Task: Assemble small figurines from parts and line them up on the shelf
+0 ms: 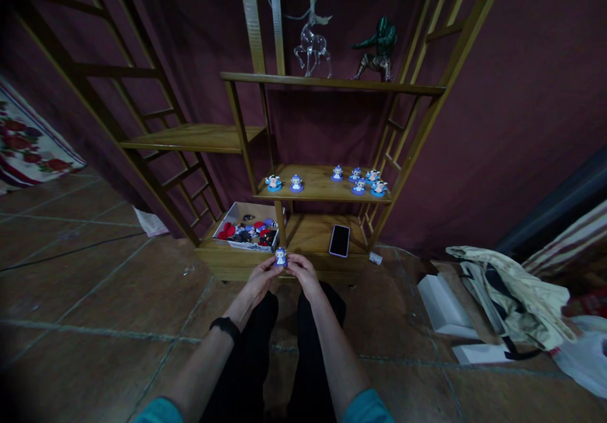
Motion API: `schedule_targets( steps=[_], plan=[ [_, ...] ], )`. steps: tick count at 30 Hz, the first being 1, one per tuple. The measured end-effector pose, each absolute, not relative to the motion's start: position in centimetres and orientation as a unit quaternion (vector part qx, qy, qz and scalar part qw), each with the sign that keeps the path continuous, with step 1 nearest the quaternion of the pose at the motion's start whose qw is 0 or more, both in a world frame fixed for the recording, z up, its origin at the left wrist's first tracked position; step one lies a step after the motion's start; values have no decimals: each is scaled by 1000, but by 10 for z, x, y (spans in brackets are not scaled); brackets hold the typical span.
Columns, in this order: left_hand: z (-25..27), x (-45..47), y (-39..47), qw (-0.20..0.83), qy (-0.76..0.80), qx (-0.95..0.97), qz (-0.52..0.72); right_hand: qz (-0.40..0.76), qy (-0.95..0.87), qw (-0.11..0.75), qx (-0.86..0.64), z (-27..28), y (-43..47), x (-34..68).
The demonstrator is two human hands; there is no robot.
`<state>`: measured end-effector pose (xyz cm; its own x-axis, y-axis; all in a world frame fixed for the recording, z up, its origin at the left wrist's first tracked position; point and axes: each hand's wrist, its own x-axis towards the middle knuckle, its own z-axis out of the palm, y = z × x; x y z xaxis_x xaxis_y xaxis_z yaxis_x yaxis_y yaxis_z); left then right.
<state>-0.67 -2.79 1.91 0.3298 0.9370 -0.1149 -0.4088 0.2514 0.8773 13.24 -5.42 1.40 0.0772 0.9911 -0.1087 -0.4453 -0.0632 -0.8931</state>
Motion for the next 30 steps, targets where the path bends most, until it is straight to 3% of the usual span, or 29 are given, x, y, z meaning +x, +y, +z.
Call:
schedule_targets(
  steps=[17,30],
  plan=[
    [27,-10,-32,735,324,413,429,585,-315,619,-419,22,-54,130],
    [25,-6,-33,681,372,448,444,602,-333,600,-409,19,-53,136]
  ],
)
